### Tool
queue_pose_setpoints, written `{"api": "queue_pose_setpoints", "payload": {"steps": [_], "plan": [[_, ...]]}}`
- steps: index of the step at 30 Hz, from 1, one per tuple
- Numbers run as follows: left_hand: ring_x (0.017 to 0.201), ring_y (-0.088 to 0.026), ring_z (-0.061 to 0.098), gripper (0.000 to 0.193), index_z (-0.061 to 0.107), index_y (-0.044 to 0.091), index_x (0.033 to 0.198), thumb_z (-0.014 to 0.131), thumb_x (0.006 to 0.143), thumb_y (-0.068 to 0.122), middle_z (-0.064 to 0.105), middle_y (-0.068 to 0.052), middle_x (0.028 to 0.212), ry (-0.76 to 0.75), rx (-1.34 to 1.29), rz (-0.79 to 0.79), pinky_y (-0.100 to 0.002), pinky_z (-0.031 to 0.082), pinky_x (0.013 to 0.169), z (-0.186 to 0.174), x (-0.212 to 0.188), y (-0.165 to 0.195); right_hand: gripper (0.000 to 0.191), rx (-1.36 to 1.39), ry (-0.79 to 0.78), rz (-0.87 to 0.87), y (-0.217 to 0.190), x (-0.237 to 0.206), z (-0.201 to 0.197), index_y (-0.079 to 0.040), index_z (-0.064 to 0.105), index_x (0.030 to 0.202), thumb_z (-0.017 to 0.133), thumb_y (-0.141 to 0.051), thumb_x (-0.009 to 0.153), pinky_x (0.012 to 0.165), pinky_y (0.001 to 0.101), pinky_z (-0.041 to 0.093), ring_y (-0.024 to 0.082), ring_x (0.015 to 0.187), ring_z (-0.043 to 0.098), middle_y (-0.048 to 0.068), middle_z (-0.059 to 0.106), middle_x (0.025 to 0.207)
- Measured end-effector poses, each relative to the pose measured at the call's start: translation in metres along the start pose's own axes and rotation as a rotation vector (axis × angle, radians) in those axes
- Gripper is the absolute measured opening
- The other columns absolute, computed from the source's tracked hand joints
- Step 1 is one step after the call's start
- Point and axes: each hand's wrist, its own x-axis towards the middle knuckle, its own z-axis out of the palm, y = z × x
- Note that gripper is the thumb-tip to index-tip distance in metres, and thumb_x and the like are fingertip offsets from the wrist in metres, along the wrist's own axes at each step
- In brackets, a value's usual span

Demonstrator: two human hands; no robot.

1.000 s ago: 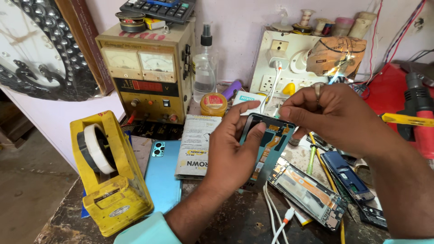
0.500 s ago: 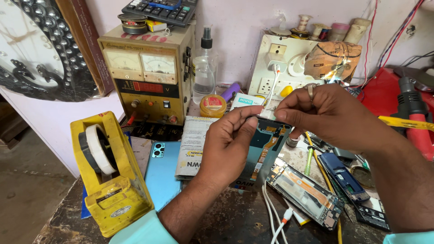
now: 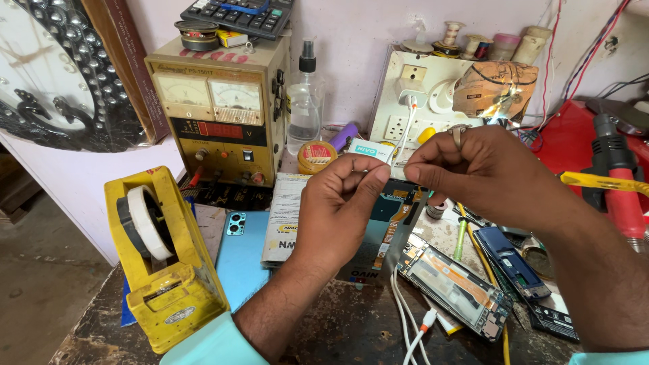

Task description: The person holds a phone back cover with a pre-attached adhesive layer, peels the protective liner from the adhesive, and aligns the cover. They then work on a disassembled phone frame on the bench, using a small hand tool to pry and press components while handling the battery and other phone parts.

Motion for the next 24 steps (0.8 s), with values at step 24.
{"api": "queue_pose_setpoints", "payload": {"steps": [24], "plan": [[0.082,-0.004,0.068,0.01,0.07,-0.001,0.104,0.067,0.1,0.008,0.077,-0.004,0.091,0.022,0.049,-0.018,-0.021,0.056,0.073,-0.005,0.001,0.001,0.026,0.501,0.03,-0.076,0.058,-0.002,0.011,0.002,0.076,0.112,0.074,-0.013,0.091,0.062,0.0283,0.056,0.012,0.067,0.066,0.005,0.073,0.086]]}}
